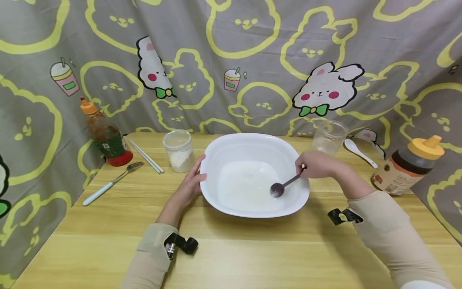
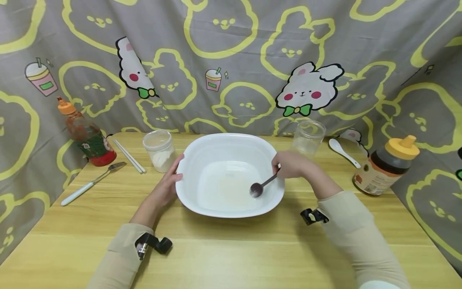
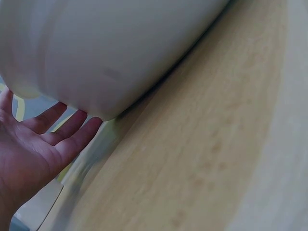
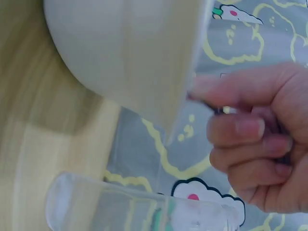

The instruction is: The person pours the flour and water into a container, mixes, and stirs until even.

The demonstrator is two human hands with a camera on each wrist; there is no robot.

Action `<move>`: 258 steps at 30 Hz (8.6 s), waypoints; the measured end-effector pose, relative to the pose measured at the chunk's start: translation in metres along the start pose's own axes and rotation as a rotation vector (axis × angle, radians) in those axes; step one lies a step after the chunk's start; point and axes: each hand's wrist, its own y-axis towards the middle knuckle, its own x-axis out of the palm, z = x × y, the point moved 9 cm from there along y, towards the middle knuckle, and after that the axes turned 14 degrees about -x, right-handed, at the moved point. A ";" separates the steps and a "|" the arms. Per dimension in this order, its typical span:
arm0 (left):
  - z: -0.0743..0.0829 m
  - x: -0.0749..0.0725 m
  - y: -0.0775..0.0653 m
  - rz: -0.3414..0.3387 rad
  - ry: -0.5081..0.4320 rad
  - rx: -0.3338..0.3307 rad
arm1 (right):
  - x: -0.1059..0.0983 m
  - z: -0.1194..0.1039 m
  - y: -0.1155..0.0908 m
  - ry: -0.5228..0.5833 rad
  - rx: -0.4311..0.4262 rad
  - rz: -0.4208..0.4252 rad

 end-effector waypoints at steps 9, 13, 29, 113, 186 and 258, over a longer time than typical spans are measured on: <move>0.001 0.001 -0.001 -0.003 -0.003 0.009 | -0.011 0.020 0.026 -0.080 0.090 0.145; 0.001 0.002 0.000 -0.004 0.002 0.009 | -0.006 0.026 0.043 -0.047 0.098 0.209; -0.001 0.001 -0.002 0.009 -0.011 0.010 | 0.052 -0.009 0.078 0.451 0.017 0.118; 0.002 -0.003 0.002 0.008 0.019 0.009 | 0.033 0.002 0.075 0.273 0.028 0.298; 0.003 -0.004 0.001 0.016 0.001 0.005 | 0.005 0.019 0.025 0.111 0.022 0.110; 0.001 -0.005 0.004 0.024 0.031 -0.001 | 0.008 0.012 0.028 0.061 0.019 0.072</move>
